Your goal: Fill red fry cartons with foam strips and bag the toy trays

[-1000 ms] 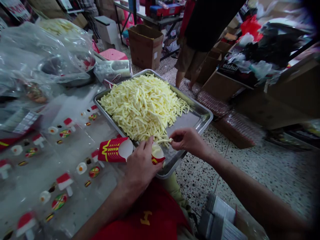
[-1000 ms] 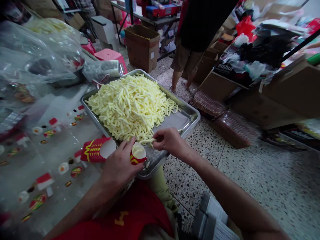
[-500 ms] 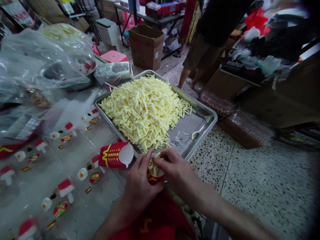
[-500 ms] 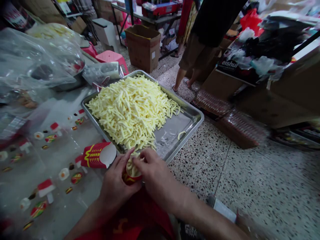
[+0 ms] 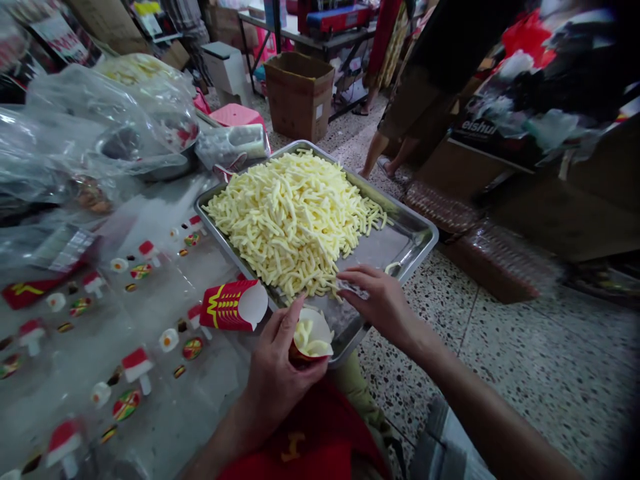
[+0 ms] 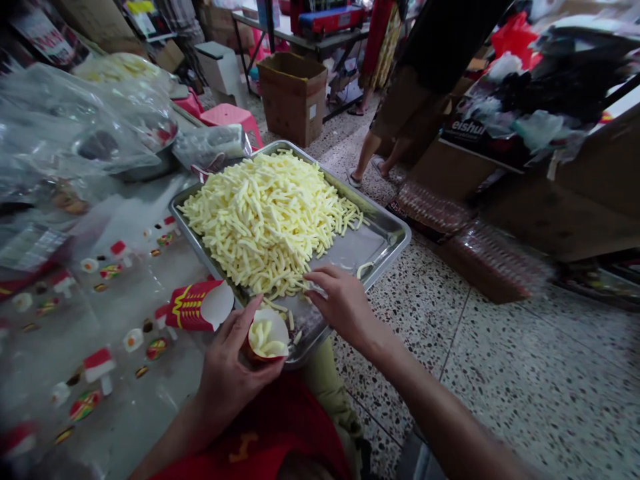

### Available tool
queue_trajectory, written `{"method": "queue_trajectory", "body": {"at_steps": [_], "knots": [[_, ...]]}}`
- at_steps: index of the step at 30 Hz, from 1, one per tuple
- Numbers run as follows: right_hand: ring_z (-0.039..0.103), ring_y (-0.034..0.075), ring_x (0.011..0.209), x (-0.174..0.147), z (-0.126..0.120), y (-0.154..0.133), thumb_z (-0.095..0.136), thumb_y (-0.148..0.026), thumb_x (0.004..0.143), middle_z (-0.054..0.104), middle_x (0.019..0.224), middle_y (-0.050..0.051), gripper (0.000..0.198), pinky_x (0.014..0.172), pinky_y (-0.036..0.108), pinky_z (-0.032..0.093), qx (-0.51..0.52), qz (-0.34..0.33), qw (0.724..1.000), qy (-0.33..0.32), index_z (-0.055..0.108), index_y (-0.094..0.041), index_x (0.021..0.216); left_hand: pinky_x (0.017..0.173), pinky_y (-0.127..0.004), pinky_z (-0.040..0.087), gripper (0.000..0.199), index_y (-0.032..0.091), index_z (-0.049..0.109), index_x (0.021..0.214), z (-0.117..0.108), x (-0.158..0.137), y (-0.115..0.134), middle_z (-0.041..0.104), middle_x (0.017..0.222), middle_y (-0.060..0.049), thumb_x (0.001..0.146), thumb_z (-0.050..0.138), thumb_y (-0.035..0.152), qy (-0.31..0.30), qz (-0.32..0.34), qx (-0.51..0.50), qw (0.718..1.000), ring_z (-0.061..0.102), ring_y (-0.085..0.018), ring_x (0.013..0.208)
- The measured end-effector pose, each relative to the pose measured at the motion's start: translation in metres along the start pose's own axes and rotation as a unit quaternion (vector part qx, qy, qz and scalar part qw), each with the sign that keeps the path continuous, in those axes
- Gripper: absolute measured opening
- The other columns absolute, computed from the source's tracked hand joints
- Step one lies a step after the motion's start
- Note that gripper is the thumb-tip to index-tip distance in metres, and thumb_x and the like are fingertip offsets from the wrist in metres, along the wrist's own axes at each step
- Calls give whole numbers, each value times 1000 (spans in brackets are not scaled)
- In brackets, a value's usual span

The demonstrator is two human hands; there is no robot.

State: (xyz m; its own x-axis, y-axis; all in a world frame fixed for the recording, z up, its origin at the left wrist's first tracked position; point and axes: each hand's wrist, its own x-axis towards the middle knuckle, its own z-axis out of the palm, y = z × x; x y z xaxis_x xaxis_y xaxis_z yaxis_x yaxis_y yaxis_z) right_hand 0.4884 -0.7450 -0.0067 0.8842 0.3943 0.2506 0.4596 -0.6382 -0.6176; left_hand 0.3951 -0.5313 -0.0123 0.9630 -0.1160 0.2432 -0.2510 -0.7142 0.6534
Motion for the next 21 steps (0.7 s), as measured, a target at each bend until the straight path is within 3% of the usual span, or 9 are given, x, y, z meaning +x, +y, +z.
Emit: {"method": "queue_trajectory", "body": {"at_steps": [3,5,8,12,16,19,21], "knots": [[62,24,103,25,4,12,62,-14,90,71,107,11,17,91,37,50,-149,-58,979,-124,74,-17,102,96,-37,55,92,25,30,153,-8,0,-4,60,123,-9,74,76,23,16,-1,5,1000,63,-25,107],[62,24,98,32,8,10,62,-13,88,72,98,11,14,86,34,49,-210,-45,961,-174,74,-17,95,94,-35,55,90,24,31,153,-12,-1,-6,60,119,-8,75,77,24,24,-9,5,1000,63,-24,104],[63,23,91,31,13,0,57,-12,89,71,92,11,17,77,31,46,-264,4,944,-198,73,-17,90,92,-35,56,89,24,33,152,-15,0,-7,60,116,-7,76,77,24,27,-23,-2,999,63,-23,102],[65,23,82,28,19,-4,57,-11,84,72,88,13,17,68,30,43,-295,70,937,-173,72,-15,87,95,-35,54,88,25,33,152,-15,0,-5,60,118,-7,75,77,24,7,-15,-15,1000,63,-23,105],[65,21,73,23,11,5,67,-16,73,73,79,8,12,66,30,43,-192,134,965,-118,74,-16,82,97,-35,53,86,25,35,151,-16,-3,-4,60,119,-7,75,76,24,-22,-37,-20,999,63,-24,108],[61,16,64,11,-4,8,69,-17,69,70,70,2,13,60,27,43,-13,186,981,-62,75,-16,81,95,-35,54,86,24,38,150,-17,-2,-1,61,118,-7,74,76,25,-55,-63,-15,996,64,-24,107],[57,14,58,2,-12,3,69,-22,71,67,66,0,12,55,25,42,120,211,968,-56,73,-16,80,95,-37,54,84,23,40,148,-17,4,4,61,119,-8,73,76,27,-78,-73,10,994,64,-26,107]]}}
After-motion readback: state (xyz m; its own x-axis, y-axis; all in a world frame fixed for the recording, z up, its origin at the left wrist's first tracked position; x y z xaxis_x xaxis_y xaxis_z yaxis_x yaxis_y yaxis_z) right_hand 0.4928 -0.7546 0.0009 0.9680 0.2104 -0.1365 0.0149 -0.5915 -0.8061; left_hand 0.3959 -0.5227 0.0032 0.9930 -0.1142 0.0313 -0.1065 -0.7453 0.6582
